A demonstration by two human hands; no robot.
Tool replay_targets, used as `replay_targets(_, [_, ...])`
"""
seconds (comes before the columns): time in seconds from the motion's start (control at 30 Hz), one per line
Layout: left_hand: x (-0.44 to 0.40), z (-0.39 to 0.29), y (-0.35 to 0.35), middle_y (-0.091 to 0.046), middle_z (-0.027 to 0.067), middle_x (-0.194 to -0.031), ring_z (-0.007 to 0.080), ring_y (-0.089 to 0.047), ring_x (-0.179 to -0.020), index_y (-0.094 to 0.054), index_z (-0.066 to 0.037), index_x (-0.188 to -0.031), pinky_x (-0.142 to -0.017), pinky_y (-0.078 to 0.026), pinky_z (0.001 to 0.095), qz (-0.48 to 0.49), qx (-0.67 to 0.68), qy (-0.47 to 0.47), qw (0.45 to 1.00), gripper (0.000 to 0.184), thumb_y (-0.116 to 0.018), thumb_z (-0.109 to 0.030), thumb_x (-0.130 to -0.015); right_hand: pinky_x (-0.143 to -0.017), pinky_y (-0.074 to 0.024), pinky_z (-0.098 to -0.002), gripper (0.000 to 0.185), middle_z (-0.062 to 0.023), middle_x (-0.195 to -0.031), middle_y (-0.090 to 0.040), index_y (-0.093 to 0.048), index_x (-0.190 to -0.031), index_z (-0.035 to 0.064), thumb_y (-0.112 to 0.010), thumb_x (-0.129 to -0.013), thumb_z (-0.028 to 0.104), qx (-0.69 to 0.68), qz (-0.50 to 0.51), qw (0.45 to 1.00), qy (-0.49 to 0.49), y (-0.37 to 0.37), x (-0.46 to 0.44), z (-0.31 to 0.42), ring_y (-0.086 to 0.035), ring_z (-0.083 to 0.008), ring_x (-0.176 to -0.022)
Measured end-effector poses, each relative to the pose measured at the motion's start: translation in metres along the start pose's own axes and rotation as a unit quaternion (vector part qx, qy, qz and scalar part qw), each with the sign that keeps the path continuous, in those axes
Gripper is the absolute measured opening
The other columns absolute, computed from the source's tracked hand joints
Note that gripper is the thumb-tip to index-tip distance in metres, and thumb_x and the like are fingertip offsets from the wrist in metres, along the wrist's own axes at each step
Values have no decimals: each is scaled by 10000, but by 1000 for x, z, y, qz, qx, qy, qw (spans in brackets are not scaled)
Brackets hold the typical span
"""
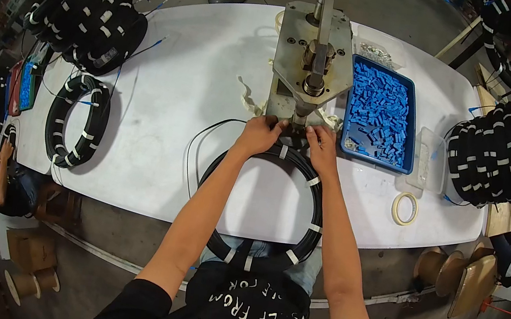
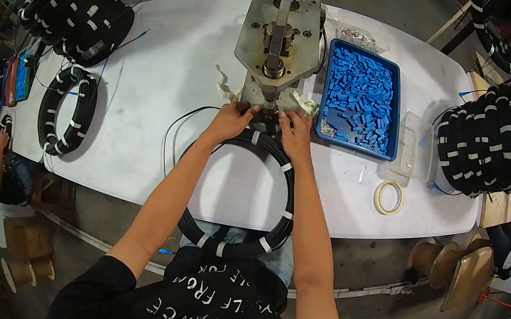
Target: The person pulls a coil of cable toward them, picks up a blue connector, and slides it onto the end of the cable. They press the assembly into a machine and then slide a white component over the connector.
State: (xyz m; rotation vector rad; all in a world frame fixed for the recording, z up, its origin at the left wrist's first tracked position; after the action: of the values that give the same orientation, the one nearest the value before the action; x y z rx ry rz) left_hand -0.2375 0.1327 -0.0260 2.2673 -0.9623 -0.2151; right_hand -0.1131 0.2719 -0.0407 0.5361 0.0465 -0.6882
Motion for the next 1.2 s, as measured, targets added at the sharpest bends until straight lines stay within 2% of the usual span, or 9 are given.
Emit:
replay_targets(0.47, [-2,5,-3,-661,270,-815,457,-630,-860,-677,19,-909,-764,-491,487,-21,13,-24,999,496,-526,-452,-947,-936,-378,-398,271,-113,-1010,-598,-653,-999,29,-582,-944,284,-3,9,1000,-15,0,1,0,-460,-316,-1028])
replay_targets(0.53, [-2,5,-3,-685,255,-868,410,-653,-838,-673,72,-969,-752,-505,422,-4,-3,-12,1000,512,-560,-427,-945,-942,-377,-398,273,-113,-1014,-597,-654,-1002,29,-582,-943,285,-3,10,1000,-16,-1,1,-1,-461,-317,-1032])
replay_targets(1.2, [-2,3,-2,-664,251,-805,428,-641,-811,-671,45,-932,-709,-493,453,-16,-23,-26,999,531,-529,-466,-953,-937,-385,-395,255,-105,-1012,-597,-656,-1006,38,-580,-945,274,3,8,1000,-6,0,1,1,-470,-312,-1033])
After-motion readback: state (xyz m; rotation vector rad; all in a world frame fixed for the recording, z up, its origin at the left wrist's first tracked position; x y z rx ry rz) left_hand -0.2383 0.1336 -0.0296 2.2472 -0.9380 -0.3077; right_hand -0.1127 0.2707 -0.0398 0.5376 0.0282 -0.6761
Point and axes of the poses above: each hand's wrist, its own x-axis away from the middle knuckle, its own y-axis out of the back of the hand, z = x × y, the point moved 9 cm from there along -x, towards the middle knuckle
